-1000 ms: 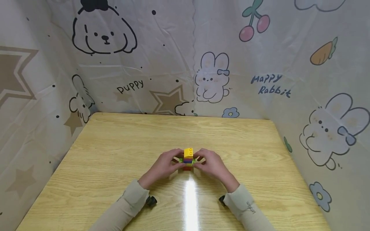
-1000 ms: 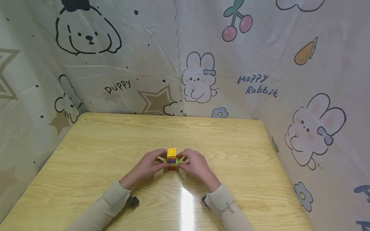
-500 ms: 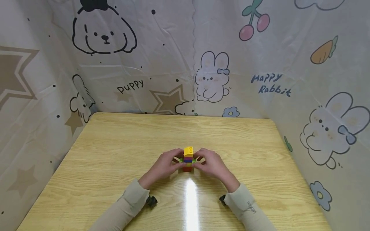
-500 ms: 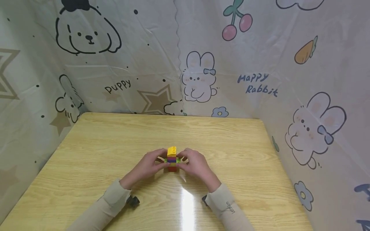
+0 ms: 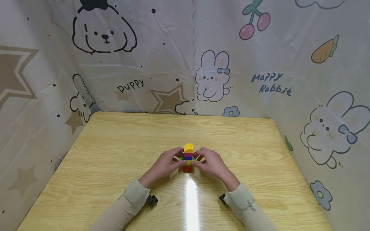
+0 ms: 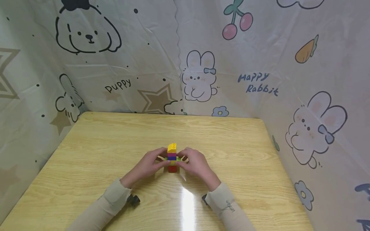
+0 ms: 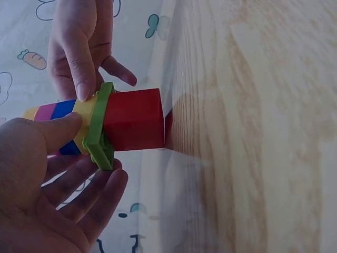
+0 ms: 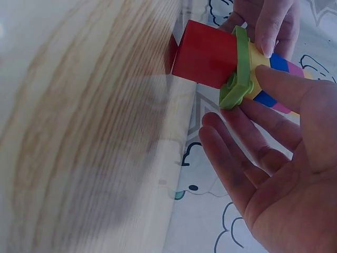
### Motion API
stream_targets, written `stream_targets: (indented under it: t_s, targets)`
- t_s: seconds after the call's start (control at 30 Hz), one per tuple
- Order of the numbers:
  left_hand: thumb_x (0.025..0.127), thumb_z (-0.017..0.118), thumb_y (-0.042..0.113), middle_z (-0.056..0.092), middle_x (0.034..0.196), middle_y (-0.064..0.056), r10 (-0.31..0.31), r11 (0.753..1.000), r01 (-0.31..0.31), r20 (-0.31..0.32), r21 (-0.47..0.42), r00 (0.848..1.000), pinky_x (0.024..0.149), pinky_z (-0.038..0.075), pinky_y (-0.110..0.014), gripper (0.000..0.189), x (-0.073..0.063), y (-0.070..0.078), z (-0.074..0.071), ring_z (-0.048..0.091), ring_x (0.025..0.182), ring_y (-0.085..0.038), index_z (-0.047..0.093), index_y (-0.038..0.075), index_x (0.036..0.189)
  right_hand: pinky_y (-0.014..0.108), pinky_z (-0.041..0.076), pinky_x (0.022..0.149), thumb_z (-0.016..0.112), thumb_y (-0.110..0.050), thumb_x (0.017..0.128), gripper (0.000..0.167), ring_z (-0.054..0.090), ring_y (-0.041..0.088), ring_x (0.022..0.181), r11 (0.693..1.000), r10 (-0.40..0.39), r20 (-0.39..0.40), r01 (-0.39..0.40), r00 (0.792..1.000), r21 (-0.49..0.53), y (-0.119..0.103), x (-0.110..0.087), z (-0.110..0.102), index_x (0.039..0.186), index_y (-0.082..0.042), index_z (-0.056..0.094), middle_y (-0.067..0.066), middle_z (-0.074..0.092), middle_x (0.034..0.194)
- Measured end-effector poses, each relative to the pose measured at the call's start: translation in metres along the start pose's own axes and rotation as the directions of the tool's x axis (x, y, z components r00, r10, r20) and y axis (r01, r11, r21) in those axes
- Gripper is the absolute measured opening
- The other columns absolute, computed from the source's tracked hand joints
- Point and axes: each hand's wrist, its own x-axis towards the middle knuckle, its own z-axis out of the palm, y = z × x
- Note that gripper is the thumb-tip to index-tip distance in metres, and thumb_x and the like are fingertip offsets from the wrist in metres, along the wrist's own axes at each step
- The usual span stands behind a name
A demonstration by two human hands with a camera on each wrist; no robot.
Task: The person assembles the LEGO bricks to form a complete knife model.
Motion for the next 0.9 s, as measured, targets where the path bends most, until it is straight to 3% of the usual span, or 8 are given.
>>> stream_targets:
  t_s: [0.4, 0.9]
  targets:
    - [0.102, 0.068, 0.028, 0.072, 0.126, -0.006, -0.049, 0.998, 0.047, -0.064, -0.042, 0.997, 0.093, 0.062, -0.035, 0.048, 0.005, -0.002, 0.007, 0.071, 0.111, -0.021, 0.052, 0.014, 0.145, 0.032, 0.063, 0.08, 0.075, -0.027, 0.097, 0.023, 0.07, 0.014, 0.09, 0.999, 0.046, -0.032, -0.046, 0.998, 0.018, 0.001, 0.004, 0.005, 0.114, -0.012, 0.077, 0.003, 0.073, 0.108]
    - [0.101, 0.07, 0.023, 0.074, 0.124, -0.009, -0.101, 0.994, 0.099, -0.052, -0.035, 0.994, 0.093, 0.062, -0.039, 0.059, 0.002, -0.004, 0.01, 0.073, 0.108, -0.023, 0.044, 0.012, 0.152, 0.039, 0.062, 0.085, 0.071, -0.027, 0.1, 0.033, 0.071, 0.016, 0.093, 0.996, 0.084, -0.03, -0.083, 0.996, 0.03, 0.003, 0.008, 0.012, 0.128, -0.01, 0.073, 0.001, 0.074, 0.104]
